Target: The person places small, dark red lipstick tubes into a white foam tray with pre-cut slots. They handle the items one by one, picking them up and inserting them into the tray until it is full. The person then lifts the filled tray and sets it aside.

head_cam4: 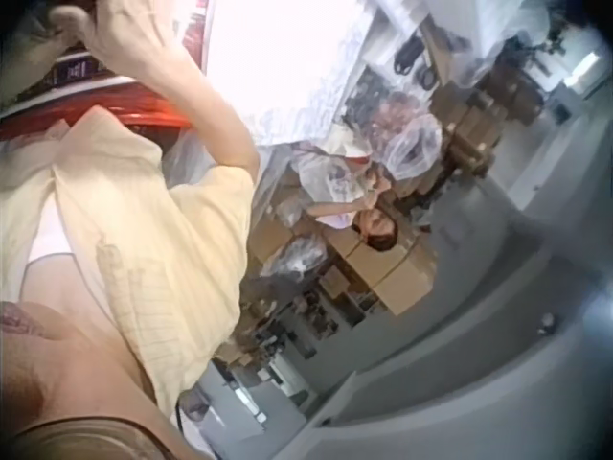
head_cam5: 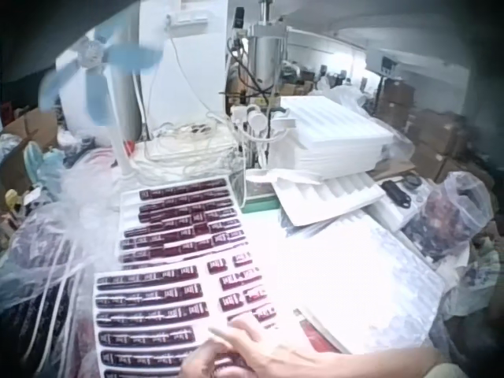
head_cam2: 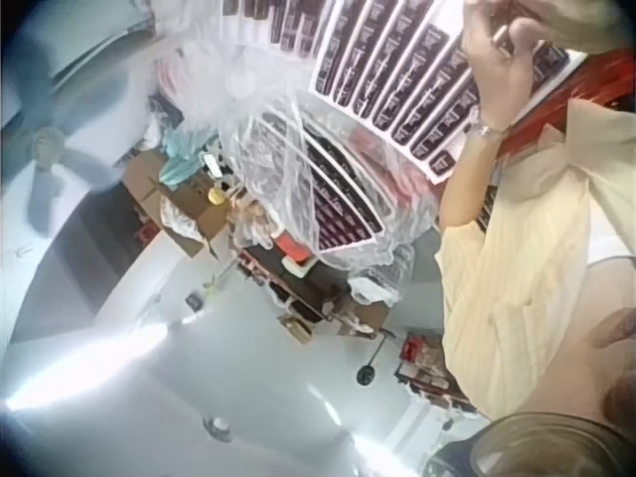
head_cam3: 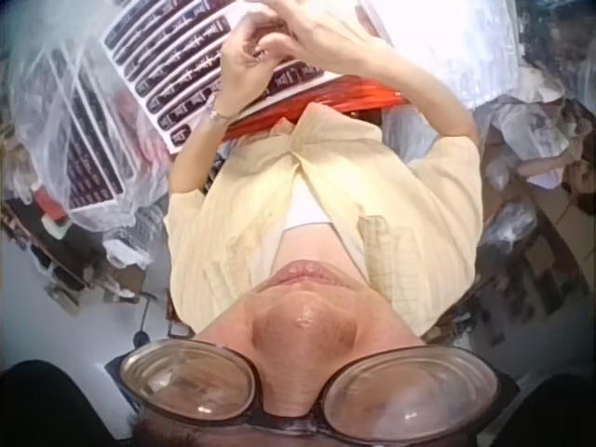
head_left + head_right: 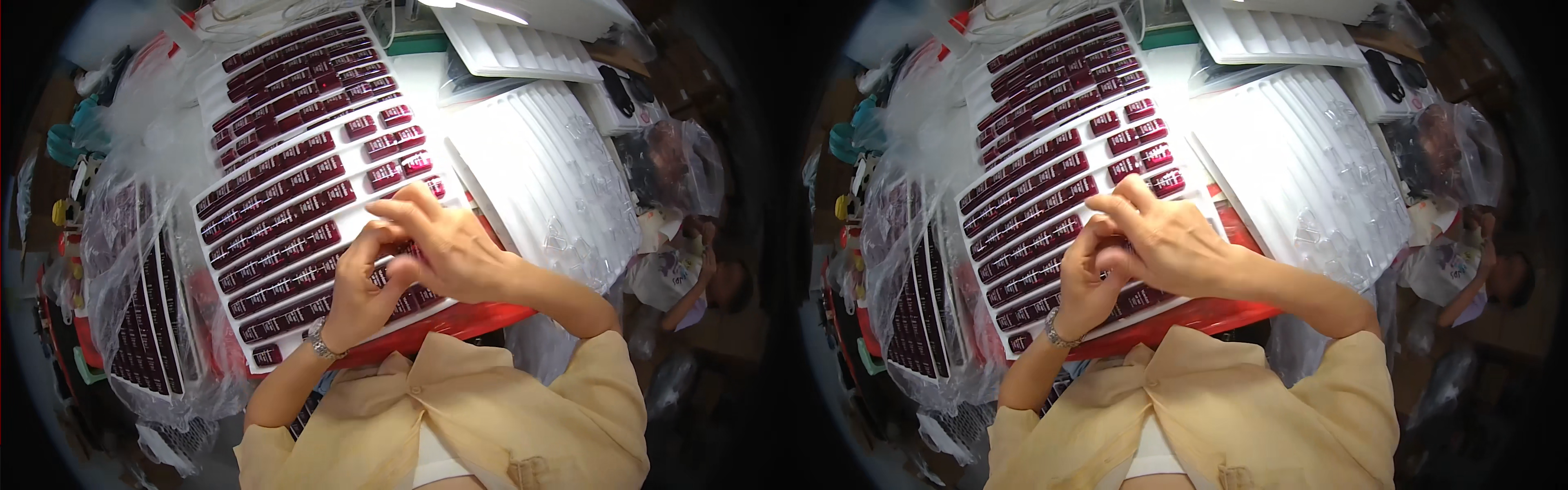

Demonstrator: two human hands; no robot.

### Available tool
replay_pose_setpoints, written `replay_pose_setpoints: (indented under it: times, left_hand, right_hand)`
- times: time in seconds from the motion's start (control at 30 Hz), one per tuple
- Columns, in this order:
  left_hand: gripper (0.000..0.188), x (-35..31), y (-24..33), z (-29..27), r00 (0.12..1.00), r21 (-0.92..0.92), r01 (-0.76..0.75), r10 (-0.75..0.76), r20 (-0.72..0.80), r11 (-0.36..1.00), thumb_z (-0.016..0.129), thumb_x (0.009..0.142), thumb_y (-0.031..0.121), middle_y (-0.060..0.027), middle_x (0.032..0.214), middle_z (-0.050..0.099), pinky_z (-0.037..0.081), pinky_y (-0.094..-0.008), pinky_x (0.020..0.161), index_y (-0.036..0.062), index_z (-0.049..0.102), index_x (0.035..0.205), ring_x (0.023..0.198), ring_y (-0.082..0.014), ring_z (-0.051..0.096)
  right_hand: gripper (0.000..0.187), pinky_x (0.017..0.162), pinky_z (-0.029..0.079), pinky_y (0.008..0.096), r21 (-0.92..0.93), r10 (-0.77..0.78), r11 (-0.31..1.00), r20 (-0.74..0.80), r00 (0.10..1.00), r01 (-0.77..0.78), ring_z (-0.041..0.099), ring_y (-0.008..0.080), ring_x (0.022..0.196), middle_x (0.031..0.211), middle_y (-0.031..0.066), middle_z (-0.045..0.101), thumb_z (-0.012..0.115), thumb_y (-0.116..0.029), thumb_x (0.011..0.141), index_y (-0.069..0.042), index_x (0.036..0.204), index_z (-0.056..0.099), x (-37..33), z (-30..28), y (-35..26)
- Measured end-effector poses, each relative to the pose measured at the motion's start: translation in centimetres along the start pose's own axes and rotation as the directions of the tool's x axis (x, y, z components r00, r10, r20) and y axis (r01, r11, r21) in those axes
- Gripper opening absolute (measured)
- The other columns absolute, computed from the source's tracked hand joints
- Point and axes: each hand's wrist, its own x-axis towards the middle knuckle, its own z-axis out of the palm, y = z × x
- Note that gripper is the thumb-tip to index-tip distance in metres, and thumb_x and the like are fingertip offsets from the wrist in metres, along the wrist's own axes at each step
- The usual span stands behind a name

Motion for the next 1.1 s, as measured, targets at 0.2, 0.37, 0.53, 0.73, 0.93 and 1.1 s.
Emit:
replay_pose_setpoints:
  times: [0.2,0.37,0.53,0.73,0.93,1.1]
  left_hand:
    - [0.028,2.0,-2.3,-3.7,0.992,0.769,-0.083,0.127,0.003,0.634,0.075,0.073,0.009,-0.0067,0.097,0.059,0.039,-0.0366,0.084,0.0053,0.064,0.099,0.094,-0.0246,0.052]
    - [0.028,3.3,-3.5,-3.4,0.983,0.861,-0.158,0.16,0.09,0.484,0.075,0.074,0.016,-0.0029,0.094,0.058,0.035,-0.0351,0.084,0.0072,0.065,0.099,0.094,-0.0218,0.051]
    - [0.031,3.5,-3.2,-3.8,0.986,0.84,-0.137,0.157,0.062,0.524,0.076,0.074,0.019,-0.0034,0.096,0.059,0.036,-0.0344,0.082,0.0073,0.066,0.101,0.094,-0.0207,0.051]
    - [0.03,5.6,-4.1,-6.4,0.979,0.896,-0.113,0.202,0.027,0.429,0.076,0.074,0.019,-0.0045,0.092,0.06,0.04,-0.0344,0.08,0.0041,0.069,0.099,0.088,-0.0216,0.053]
    - [0.026,6.1,-3.4,-7.1,0.997,0.846,-0.077,0.053,0.058,0.528,0.076,0.072,0.011,-0.0063,0.093,0.061,0.045,-0.0361,0.083,0.0026,0.068,0.096,0.091,-0.0233,0.055]
    - [0.03,4.9,-2.5,-5.5,0.99,0.504,-0.084,0.131,-0.058,0.86,0.076,0.076,0.01,-0.0048,0.1,0.063,0.045,-0.0271,0.072,0.0041,0.063,0.103,0.085,-0.0145,0.059]
  right_hand:
    - [0.042,0.097,0.041,0.0407,-0.598,0.235,0.691,-0.347,0.908,-0.407,0.054,0.0329,0.114,0.123,0.0193,0.057,0.06,-0.021,0.09,0.001,0.125,0.051,-3.2,-12.0,13.9]
    - [0.043,0.094,0.042,0.0438,-0.773,0.358,0.416,-0.346,0.867,-0.48,0.051,0.0375,0.113,0.123,0.017,0.057,0.063,-0.017,0.086,-0.003,0.125,0.051,-8.9,-19.0,24.0]
    - [0.029,0.087,0.046,0.0404,-0.685,0.416,0.553,-0.265,0.87,-0.473,0.057,0.0323,0.101,0.107,0.0111,0.061,0.066,-0.014,0.082,-0.003,0.107,0.056,-7.3,-19.2,20.0]
    - [0.02,0.068,0.046,0.0268,0.058,0.562,0.795,-0.444,0.698,-0.604,0.057,0.0113,0.071,0.078,0.0011,0.06,0.071,-0.015,0.081,-0.002,0.091,0.059,-5.2,-17.5,21.5]
    - [0.016,0.055,0.04,0.0202,0.163,0.458,0.888,-0.39,0.799,-0.429,0.051,0.005,0.062,0.072,-0.002,0.057,0.07,-0.016,0.085,-0.003,0.091,0.063,0.4,-10.1,17.1]
    - [0.036,0.055,0.036,0.0185,0.567,0.589,0.622,0.116,0.8,-0.54,0.046,0.0043,0.06,0.068,-0.0031,0.052,0.048,-0.039,0.099,-0.007,0.09,0.061,4.8,-4.2,7.9]
